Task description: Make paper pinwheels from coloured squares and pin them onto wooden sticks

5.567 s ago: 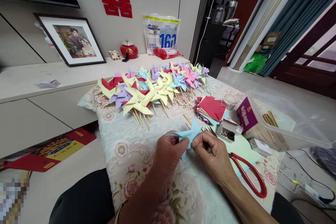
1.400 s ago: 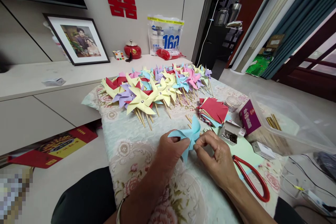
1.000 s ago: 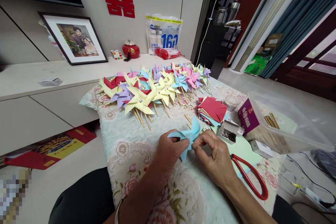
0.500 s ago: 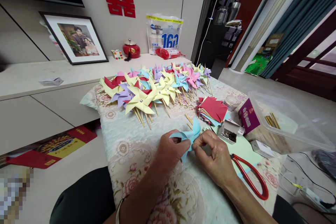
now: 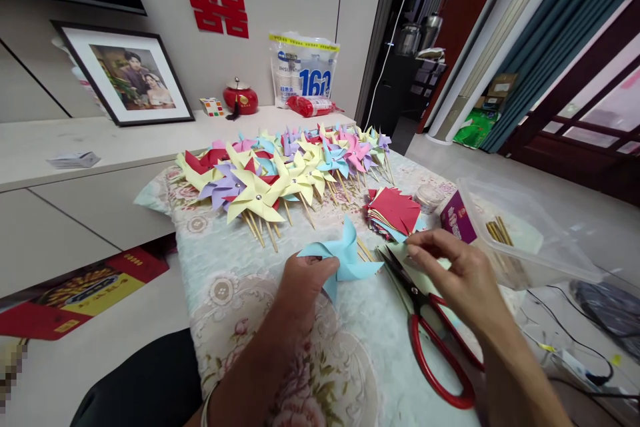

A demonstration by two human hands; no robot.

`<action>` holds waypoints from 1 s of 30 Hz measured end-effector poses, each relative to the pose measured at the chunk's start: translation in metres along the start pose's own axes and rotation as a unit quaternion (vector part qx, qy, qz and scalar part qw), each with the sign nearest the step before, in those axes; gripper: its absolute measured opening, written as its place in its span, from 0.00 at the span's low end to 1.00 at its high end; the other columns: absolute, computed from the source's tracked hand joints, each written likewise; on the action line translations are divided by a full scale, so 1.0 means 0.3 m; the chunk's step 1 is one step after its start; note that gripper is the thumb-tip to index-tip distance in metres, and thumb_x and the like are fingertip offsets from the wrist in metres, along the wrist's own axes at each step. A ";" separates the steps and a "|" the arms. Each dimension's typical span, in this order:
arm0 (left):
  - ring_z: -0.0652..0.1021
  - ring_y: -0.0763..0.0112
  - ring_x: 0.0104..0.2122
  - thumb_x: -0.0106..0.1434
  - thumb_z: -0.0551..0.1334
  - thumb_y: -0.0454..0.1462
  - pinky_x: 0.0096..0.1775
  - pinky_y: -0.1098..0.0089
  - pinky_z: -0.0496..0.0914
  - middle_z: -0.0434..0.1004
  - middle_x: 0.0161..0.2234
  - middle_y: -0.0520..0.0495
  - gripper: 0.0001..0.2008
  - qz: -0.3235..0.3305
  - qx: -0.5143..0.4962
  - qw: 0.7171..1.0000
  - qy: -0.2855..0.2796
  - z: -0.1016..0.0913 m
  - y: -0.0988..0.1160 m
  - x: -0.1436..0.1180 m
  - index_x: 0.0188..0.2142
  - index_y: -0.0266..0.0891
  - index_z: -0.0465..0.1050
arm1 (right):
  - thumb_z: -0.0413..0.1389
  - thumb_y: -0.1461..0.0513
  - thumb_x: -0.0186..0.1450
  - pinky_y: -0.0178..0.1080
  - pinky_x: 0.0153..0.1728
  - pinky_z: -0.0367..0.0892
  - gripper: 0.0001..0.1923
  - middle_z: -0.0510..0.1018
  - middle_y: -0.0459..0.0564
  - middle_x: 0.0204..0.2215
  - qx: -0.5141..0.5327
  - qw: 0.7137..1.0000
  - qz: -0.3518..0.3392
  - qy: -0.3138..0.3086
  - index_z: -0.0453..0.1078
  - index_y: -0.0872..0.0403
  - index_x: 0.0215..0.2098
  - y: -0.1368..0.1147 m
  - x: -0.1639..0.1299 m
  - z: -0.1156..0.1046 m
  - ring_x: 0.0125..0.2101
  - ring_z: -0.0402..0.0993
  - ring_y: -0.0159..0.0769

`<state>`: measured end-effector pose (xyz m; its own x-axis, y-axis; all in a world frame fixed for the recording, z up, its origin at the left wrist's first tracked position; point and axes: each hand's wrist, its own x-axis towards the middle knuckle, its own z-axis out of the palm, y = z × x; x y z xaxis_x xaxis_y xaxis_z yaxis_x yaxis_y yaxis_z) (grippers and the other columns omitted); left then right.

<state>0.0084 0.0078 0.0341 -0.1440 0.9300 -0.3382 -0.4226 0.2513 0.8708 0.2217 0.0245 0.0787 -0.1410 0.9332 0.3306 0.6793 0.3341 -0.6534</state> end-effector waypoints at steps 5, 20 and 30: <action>0.70 0.73 0.22 0.44 0.69 0.35 0.27 0.73 0.64 0.72 0.20 0.55 0.05 -0.010 -0.042 0.999 -0.013 0.002 0.008 -0.001 0.20 0.38 0.74 | 0.54 0.61 0.66 0.38 0.26 0.57 0.09 0.80 0.48 0.26 -0.278 0.956 0.059 -0.069 0.77 0.50 0.32 0.059 0.026 -0.116 0.25 0.73 0.39; 0.69 0.73 0.23 0.46 0.68 0.35 0.27 0.73 0.64 0.71 0.21 0.55 0.04 -0.006 -0.023 1.000 -0.017 -0.005 0.001 -0.004 0.22 0.38 0.75 | 0.53 0.59 0.66 0.39 0.23 0.53 0.11 0.83 0.60 0.31 -0.433 0.878 0.147 -0.145 0.78 0.52 0.33 0.096 0.062 0.001 0.31 0.80 0.52; 0.74 0.68 0.28 0.45 0.69 0.35 0.33 0.70 0.68 0.77 0.24 0.51 0.05 -0.009 -0.027 0.999 -0.016 -0.006 -0.003 -0.002 0.25 0.38 0.78 | 0.51 0.64 0.63 0.38 0.23 0.51 0.10 0.81 0.55 0.28 -0.421 0.881 0.121 -0.177 0.75 0.50 0.32 0.124 0.081 0.007 0.30 0.79 0.46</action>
<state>0.0072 0.0067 0.0328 -0.1075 0.9337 -0.3417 -0.4725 0.2544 0.8438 0.2422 0.0598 0.0610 -0.0332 0.9962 -0.0804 0.9930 0.0420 0.1103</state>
